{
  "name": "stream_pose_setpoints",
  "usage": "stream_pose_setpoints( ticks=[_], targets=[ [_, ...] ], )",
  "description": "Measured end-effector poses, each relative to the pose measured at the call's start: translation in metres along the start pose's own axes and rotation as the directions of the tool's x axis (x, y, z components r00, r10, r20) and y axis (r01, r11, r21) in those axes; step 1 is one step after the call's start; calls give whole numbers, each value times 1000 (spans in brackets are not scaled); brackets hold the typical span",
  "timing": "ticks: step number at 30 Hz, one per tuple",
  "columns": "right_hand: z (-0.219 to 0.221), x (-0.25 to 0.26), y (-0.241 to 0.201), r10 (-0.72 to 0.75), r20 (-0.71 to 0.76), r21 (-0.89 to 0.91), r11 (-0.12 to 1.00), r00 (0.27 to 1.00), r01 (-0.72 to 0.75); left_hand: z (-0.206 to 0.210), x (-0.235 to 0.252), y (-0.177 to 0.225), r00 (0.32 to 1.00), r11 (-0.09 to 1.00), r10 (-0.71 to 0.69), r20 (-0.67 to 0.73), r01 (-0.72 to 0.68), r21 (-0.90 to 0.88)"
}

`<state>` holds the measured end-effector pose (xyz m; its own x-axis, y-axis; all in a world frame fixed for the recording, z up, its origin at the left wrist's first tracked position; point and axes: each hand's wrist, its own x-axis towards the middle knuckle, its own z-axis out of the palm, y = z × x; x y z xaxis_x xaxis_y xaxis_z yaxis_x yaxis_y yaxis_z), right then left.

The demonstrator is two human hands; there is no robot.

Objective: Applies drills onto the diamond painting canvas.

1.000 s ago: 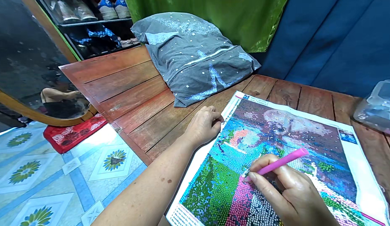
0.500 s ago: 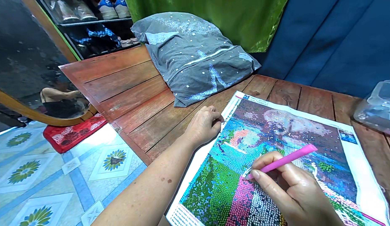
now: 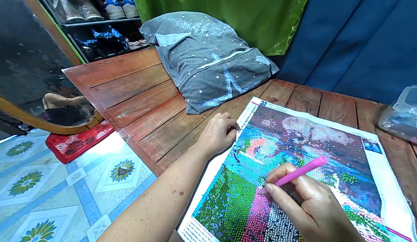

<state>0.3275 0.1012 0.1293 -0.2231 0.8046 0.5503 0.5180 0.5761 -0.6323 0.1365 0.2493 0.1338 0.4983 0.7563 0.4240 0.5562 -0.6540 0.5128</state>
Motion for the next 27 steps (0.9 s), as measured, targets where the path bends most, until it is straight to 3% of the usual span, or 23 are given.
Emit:
stream_pose_setpoints(
  ticks=[27],
  targets=[
    [1, 1, 1, -19, -7, -7, 1000, 1000, 19, 0, 0, 1, 1000, 1000, -4, -1, 4, -3]
  ],
)
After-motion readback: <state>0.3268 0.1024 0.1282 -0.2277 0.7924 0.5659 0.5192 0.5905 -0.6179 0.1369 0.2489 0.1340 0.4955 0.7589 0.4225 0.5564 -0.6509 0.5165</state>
